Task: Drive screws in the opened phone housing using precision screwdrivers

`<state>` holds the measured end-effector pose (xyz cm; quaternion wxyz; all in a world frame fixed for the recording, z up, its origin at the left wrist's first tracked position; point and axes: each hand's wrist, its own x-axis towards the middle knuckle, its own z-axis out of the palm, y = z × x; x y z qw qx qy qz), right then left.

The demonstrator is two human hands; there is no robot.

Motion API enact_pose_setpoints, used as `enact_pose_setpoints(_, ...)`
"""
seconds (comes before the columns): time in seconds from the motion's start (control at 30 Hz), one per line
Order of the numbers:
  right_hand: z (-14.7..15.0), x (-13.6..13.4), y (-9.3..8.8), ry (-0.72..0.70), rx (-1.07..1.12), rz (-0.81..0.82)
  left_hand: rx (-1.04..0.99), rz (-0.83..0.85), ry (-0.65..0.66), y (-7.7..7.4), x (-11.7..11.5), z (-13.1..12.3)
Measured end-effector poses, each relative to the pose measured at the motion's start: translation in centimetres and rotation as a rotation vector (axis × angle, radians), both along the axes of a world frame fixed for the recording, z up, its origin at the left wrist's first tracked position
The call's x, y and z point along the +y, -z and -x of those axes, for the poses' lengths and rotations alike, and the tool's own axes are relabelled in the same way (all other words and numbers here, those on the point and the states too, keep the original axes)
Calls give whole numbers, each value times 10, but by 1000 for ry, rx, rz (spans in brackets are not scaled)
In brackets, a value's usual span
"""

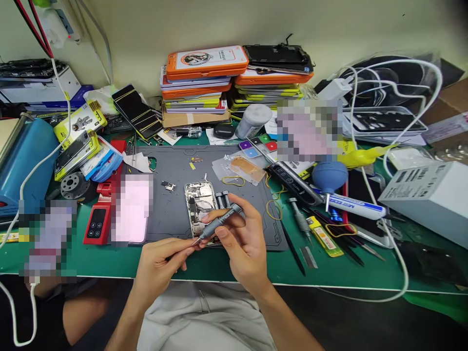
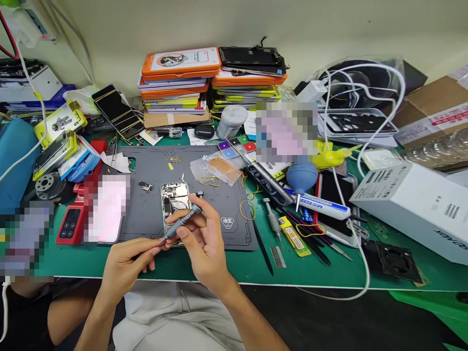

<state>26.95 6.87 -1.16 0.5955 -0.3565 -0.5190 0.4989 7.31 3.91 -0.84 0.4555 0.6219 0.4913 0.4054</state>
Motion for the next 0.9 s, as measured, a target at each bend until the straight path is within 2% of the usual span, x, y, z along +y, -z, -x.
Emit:
enact_pose_setpoints(0.33,-2,0,-1,17,15,28,29,9,63,1,-2,2)
enact_pose_setpoints(0.6,-2,-1,2,34,-22,37,10,-30,56,-2,0,0)
enact_pose_setpoints(0.9,-3,0,2,25,-53,54,-32,14,64,-3,-1,0)
